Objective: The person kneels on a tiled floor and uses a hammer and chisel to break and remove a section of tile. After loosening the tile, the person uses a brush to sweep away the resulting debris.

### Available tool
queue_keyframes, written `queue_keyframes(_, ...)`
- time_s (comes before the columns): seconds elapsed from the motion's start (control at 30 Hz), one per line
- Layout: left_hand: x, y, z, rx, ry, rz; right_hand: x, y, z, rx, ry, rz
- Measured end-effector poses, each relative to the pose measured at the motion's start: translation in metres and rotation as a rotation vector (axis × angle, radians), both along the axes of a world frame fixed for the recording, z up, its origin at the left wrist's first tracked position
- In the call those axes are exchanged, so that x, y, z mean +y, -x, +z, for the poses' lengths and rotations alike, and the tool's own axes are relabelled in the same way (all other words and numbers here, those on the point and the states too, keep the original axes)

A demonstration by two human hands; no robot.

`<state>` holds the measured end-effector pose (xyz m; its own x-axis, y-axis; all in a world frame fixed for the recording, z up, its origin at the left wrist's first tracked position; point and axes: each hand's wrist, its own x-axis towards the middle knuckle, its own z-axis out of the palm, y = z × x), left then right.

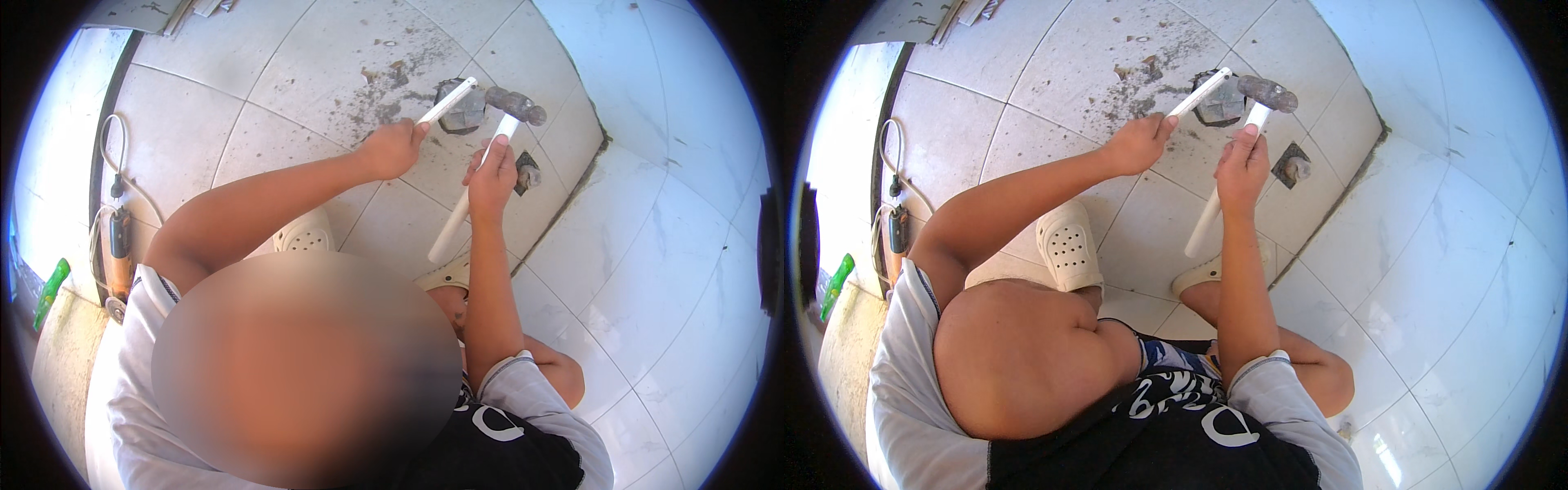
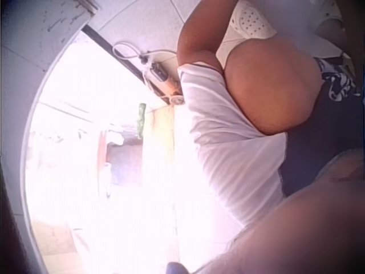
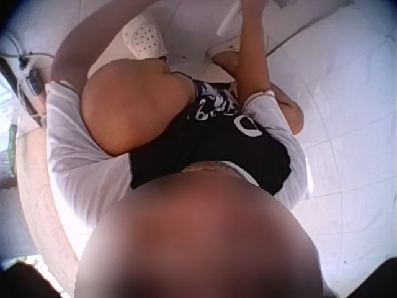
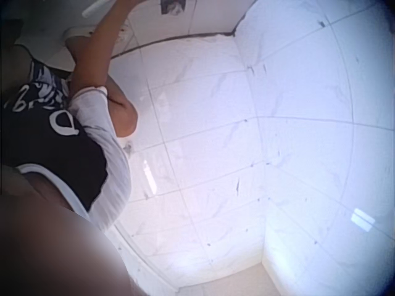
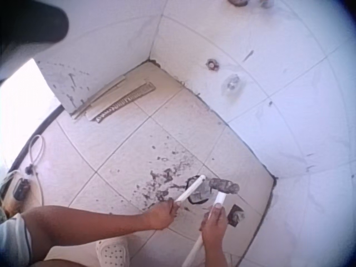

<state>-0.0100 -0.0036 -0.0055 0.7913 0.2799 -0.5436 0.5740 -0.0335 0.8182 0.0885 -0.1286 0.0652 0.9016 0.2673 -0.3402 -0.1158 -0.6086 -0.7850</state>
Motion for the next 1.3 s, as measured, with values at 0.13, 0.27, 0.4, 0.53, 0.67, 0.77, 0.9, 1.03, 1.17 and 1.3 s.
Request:
queue_keyframes(0.13,0.0,0.001,-0.004,0.01,-0.046,-0.021,-0.001,-0.001,-0.002,0.028,-0.001,-0.019)
queue_keyframes(0.27,0.0,0.001,-0.003,0.015,-0.02,-0.009,0.0,0.001,-0.003,0.004,-0.017,-0.009)
queue_keyframes(0.4,0.001,0.002,-0.002,0.006,-0.049,-0.016,0.0,0.002,-0.003,-0.001,-0.004,0.017)
queue_keyframes(0.53,0.002,0.002,-0.001,0.019,-0.022,-0.024,-0.001,0.003,-0.003,-0.004,-0.009,0.033)
queue_keyframes(0.67,0.003,0.002,-0.001,0.017,-0.05,-0.04,-0.001,0.003,-0.004,-0.004,-0.008,0.042)
queue_keyframes(0.77,0.004,0.001,-0.003,0.012,-0.043,-0.039,-0.002,0.003,-0.005,0.001,-0.012,0.039)
queue_keyframes(0.9,0.003,0.0,-0.004,-0.004,-0.048,-0.024,-0.002,0.004,-0.004,0.006,0.018,0.045)
queue_keyframes(1.03,0.003,-0.001,-0.004,0.013,-0.021,-0.009,0.003,0.003,0.0,-0.012,0.068,0.072)
queue_keyframes(1.17,0.003,-0.001,-0.003,-0.004,-0.011,0.021,0.009,-0.002,0.002,-0.075,0.007,0.056)
queue_keyframes(1.3,0.005,-0.002,0.0,0.018,-0.004,0.021,0.012,-0.009,-0.007,-0.09,-0.089,0.025)
